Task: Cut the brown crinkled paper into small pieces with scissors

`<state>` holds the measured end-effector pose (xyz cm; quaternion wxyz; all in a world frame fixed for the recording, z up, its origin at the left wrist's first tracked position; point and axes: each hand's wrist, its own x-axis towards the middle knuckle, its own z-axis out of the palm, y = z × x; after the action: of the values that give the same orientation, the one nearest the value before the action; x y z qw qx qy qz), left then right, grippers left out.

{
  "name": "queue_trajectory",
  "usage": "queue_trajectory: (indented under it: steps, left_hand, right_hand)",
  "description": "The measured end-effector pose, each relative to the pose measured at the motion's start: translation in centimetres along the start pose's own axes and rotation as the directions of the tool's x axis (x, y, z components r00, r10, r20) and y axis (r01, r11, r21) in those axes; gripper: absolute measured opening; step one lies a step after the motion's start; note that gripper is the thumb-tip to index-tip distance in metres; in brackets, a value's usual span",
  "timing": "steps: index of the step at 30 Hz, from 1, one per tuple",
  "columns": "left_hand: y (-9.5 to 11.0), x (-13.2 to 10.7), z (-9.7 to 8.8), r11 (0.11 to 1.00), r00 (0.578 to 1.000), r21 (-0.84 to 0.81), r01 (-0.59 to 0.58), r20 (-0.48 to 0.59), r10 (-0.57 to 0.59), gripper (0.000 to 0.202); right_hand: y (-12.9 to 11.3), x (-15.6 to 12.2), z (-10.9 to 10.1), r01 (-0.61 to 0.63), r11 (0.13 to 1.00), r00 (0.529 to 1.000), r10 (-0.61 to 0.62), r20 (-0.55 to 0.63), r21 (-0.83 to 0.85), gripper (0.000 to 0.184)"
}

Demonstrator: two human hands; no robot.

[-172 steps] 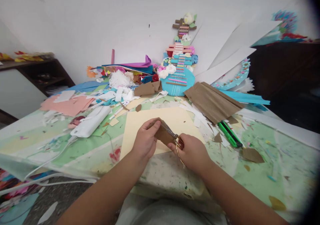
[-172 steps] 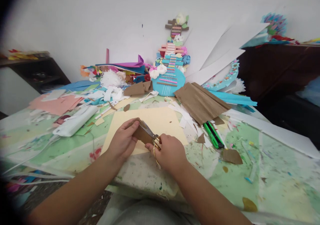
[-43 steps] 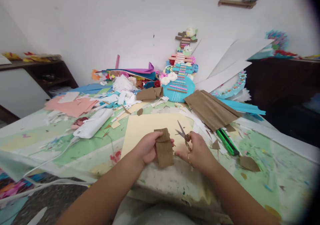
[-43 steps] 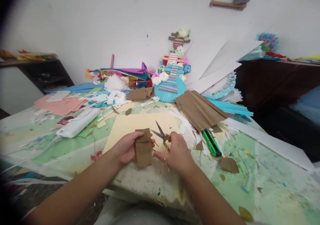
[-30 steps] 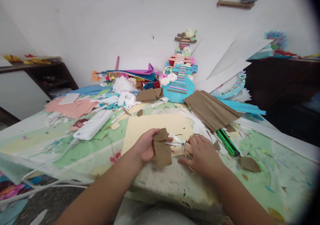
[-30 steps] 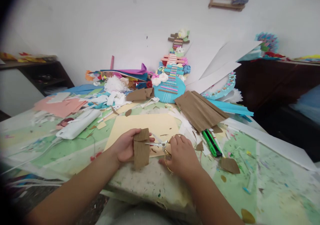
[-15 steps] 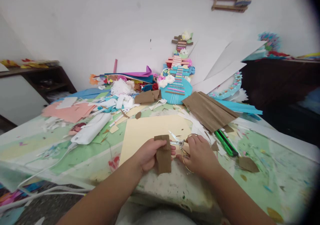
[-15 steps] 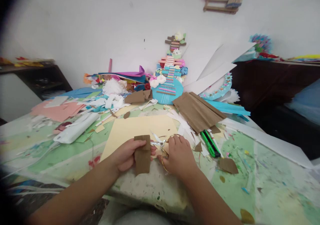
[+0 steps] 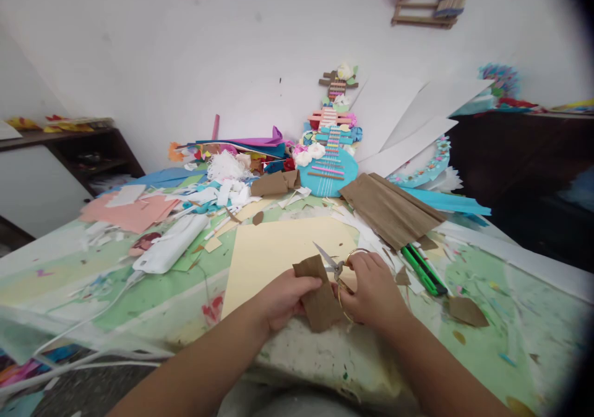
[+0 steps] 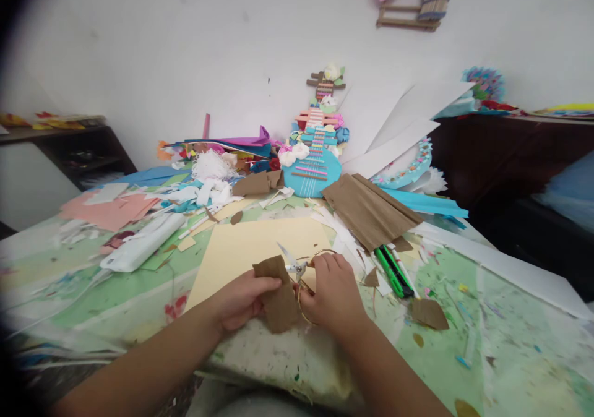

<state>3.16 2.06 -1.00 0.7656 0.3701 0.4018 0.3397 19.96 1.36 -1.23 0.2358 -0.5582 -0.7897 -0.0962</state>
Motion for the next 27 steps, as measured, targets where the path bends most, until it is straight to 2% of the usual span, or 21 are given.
queue_trajectory:
  steps: [3, 8, 13, 16, 20, 25, 27]
  left_hand:
    - [0.1, 0.0, -0.2, 0.993, 0.991, 0.034, -0.116, -0.064, 0.118, 0.027]
    - [0.1, 0.3, -0.8, 0.953, 0.948, 0.112, -0.282, -0.123, 0.294, 0.024]
    - [0.4, 0.1, -0.7, 0.948, 0.949, 0.223, -0.229, -0.165, 0.268, 0.020]
    - [0.3, 0.1, -0.5, 0.956, 0.961, 0.212, -0.200, -0.147, 0.234, 0.019]
    - [-0.1, 0.3, -0.3, 0.967, 0.967, 0.146, -0.208, -0.119, 0.226, 0.021]
    - [-0.3, 0.2, 0.1, 0.973, 0.964, 0.132, -0.192, -0.160, 0.212, 0.020]
    - [-0.2, 0.0, 0.2, 0.976, 0.968, 0.112, -0.188, -0.146, 0.203, 0.020]
  right_hand:
    - [0.2, 0.0, -0.1, -0.039, 0.999, 0.999, 0.039, 0.011, -0.032, 0.027]
    - [0.2, -0.1, 0.0, -0.032, 0.999, 0.999, 0.032, 0.013, -0.038, 0.027]
    - [0.1, -0.2, -0.1, 0.026, 0.998, 1.000, -0.026, -0.002, -0.054, 0.025]
    - [0.0, -0.2, -0.1, 0.024, 0.998, 1.000, -0.025, -0.015, -0.055, 0.025]
    - [-0.5, -0.3, 0.1, -0.018, 0.999, 1.000, 0.018, -0.009, -0.034, 0.023]
    - [-1.1, -0.6, 0.3, -0.103, 0.994, 0.994, 0.104, 0.032, -0.022, 0.022]
    - [-1.2, -0.6, 0.3, -0.129, 0.992, 0.991, 0.129, 0.043, -0.017, 0.022]
